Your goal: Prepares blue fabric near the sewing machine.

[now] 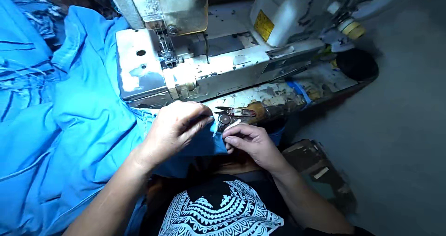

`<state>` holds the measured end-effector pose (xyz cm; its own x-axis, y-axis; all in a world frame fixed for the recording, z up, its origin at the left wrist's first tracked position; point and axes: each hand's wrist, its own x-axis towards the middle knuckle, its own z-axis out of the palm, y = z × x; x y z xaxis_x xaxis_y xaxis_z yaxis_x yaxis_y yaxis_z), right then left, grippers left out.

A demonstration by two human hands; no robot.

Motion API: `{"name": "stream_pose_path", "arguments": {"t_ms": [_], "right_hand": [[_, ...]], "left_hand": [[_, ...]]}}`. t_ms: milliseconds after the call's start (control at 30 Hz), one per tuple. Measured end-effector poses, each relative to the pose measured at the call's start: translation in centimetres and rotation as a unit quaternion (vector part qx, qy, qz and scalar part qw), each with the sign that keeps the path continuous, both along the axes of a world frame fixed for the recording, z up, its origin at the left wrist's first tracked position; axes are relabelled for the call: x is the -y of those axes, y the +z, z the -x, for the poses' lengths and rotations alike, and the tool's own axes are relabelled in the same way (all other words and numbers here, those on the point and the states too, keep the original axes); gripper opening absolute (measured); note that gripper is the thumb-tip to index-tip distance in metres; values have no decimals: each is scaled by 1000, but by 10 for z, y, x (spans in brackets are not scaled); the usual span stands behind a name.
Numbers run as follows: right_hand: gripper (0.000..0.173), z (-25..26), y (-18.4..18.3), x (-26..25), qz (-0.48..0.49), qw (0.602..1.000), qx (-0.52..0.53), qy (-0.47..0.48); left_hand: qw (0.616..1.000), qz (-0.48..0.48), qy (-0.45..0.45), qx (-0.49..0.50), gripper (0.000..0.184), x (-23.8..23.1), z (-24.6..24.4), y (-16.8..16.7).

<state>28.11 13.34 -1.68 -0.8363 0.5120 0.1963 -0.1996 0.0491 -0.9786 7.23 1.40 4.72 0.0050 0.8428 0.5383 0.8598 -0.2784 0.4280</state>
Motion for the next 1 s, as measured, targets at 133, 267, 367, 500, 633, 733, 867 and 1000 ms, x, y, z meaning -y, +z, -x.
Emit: {"name": "stream_pose_path", "arguments": {"t_ms": [133,267,367,500,633,733,867,1000], "right_hand": [[10,16,-5,14,52,998,-6,32],[37,19,-15,22,7,999,-37,-7],[10,24,-6,27,6,999,-36,-15],[7,32,11,39,195,972,-114,61],[13,44,11,53,106,986,-119,45],[18,50,10,57,19,993,-114,29],[13,53,7,62,-111,986,-117,-51],[10,56,-1,59,-393,895,-112,-180]], "left_hand": [[997,-61,19,33,15,5,-6,-4],[998,-48,11,40,14,10,-5,-2],[993,-92,41,61,13,11,-8,0],[951,-74,97,283,5,48,-46,1],[912,-51,122,388,15,71,-65,-23],[924,-80,168,333,21,72,-56,-29],[912,-50,183,365,8,72,-48,-33],[890,-12,169,424,8,70,-50,-34]]}}
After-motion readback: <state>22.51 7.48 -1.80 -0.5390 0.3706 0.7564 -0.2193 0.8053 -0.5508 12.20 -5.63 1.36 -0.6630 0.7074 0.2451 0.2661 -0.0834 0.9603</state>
